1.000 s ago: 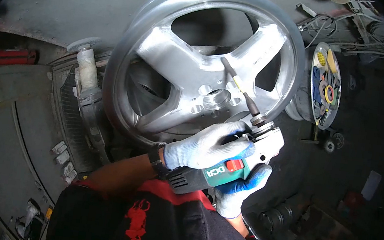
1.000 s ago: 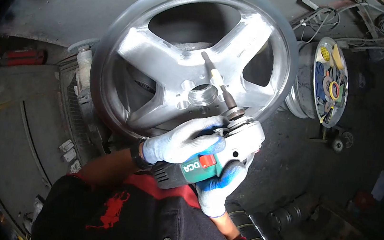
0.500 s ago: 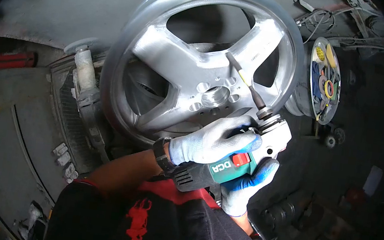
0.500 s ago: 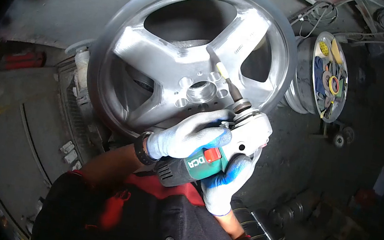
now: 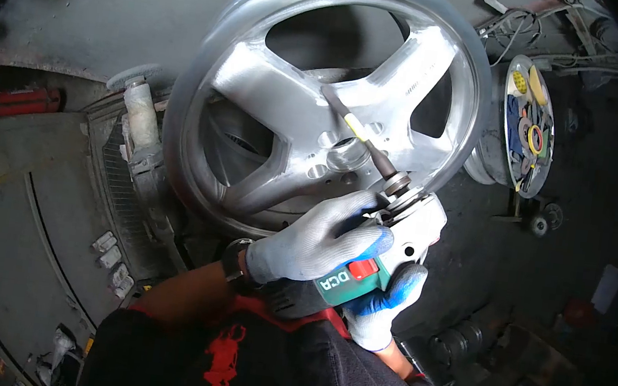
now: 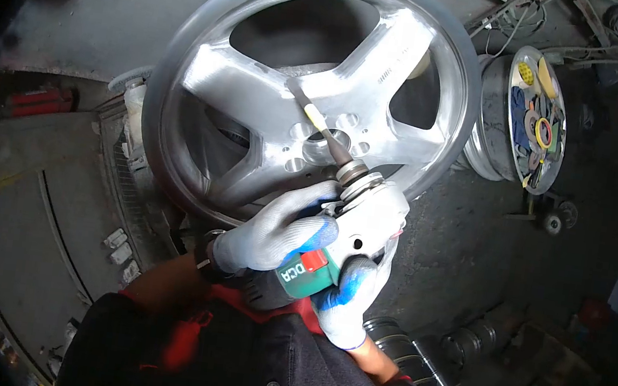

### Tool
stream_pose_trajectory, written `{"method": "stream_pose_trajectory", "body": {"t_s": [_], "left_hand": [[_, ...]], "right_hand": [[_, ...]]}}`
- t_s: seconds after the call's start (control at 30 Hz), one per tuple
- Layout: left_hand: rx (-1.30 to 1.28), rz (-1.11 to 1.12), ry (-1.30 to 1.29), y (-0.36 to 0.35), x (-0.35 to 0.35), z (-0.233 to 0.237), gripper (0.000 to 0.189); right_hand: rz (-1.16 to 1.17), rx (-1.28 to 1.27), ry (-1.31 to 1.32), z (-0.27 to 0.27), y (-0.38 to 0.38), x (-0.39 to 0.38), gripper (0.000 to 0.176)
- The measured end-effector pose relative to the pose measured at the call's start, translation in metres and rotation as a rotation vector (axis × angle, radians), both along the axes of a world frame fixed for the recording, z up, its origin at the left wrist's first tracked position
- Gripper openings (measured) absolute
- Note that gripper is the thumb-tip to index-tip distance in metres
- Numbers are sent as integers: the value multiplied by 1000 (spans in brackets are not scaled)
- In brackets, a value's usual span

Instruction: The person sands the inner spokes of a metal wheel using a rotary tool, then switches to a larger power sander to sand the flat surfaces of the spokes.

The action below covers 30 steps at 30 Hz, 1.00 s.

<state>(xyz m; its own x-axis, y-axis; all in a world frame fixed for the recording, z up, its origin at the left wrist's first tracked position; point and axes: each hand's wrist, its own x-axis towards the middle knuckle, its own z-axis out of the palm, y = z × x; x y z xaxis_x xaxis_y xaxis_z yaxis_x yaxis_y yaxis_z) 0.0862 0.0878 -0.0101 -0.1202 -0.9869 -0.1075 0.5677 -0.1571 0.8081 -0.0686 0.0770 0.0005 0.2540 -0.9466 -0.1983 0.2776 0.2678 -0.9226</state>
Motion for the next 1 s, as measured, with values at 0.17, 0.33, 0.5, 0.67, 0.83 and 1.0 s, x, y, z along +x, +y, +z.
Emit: {"method": "stream_pose_trajectory", "body": {"t_s": [0.17,0.33,0.5,0.67,0.83,1.0], "left_hand": [[-131,-32,-22,-16,-2,1,49],[-43,-165,-34,-24,0,-6,49],[-43,-63,-46,-8,-6,-16,48],[47,-56,-240,-3,-5,-4,24],[-17,4,-337,-19,-20,-9,17],[-321,64,-539,-36,-20,-12,18]], "right_hand": [[-71,-44,7,-9,-3,-14,82],[-95,-23,22,-17,-2,-17,88],[-46,-78,64,-16,2,-7,87],[-46,86,-134,-26,10,-6,79],[-81,255,-381,-22,1,-5,75],[-84,257,-499,-19,-11,-5,76]]}}
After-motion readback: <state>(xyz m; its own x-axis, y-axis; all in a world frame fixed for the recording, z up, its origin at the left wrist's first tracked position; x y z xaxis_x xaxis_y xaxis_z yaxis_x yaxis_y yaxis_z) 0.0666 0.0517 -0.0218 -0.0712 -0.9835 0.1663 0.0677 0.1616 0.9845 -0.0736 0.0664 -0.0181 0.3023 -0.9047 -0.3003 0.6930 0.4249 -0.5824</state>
